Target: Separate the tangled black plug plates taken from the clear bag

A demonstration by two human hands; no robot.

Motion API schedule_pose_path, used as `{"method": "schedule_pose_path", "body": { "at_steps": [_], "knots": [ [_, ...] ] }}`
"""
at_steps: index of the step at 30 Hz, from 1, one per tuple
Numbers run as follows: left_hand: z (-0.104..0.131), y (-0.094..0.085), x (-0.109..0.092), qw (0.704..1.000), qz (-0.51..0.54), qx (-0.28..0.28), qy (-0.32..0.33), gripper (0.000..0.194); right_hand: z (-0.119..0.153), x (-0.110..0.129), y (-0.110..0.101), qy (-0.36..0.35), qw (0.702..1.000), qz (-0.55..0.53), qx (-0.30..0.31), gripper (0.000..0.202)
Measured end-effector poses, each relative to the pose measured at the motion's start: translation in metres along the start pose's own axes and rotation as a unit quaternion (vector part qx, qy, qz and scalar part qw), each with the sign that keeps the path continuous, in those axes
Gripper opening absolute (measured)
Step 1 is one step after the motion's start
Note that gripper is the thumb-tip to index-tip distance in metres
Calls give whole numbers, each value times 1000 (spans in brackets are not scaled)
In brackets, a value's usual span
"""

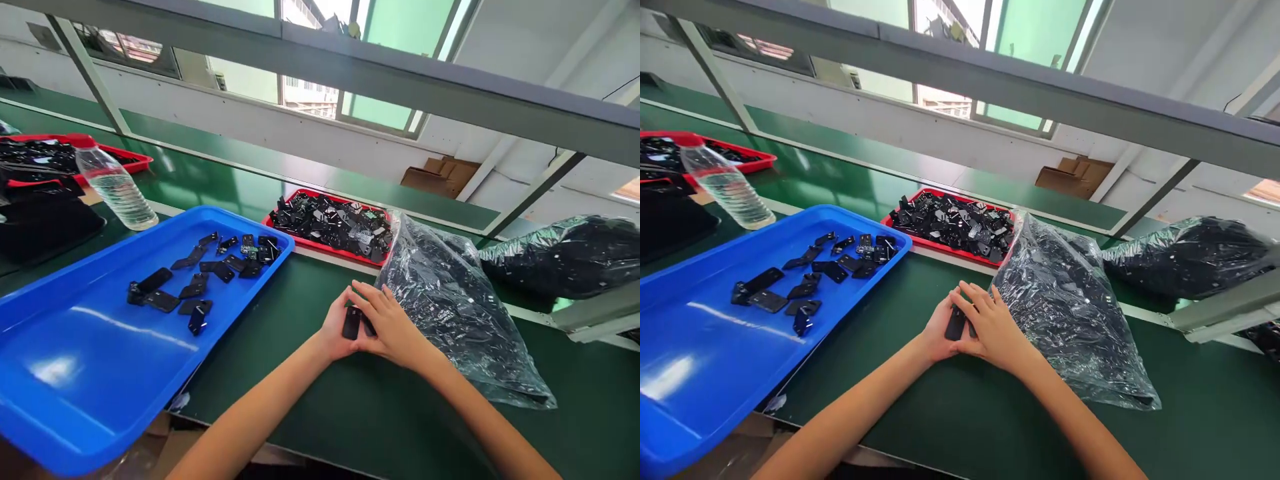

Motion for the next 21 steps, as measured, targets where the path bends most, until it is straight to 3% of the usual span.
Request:
{"method": "schedule_pose_path", "body": {
  "at_steps": [4, 6, 10, 14, 21],
  "knots": [
    [4, 14, 14, 996, 22, 47, -68, 68, 35, -19, -27, 10, 989, -83, -124, 88],
    [5, 21, 16, 994, 22, 81, -75, 74, 52, -25, -30, 20, 983, -101, -154, 90],
    [4, 21, 19, 992, 7, 88, -89, 78, 78, -29, -11, 46, 981, -125, -141, 92],
    [0, 10, 23, 992, -17, 58, -107, 78, 91, -33, 8, 68, 979, -130, -139, 77],
    [-4, 5, 23, 992, -26, 43, -117, 78, 93, -33, 7, 69, 975, -66, -203, 69]
  ]
}}
Point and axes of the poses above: each hand's wrist, its own z-axis away from the middle knuckle, its own y-axis out of the palm, x = y × z, the point moved 5 cm from there along -z, towards the middle knuckle, and after that the axes turned 9 degrees about -z, right-handed, at the moved point
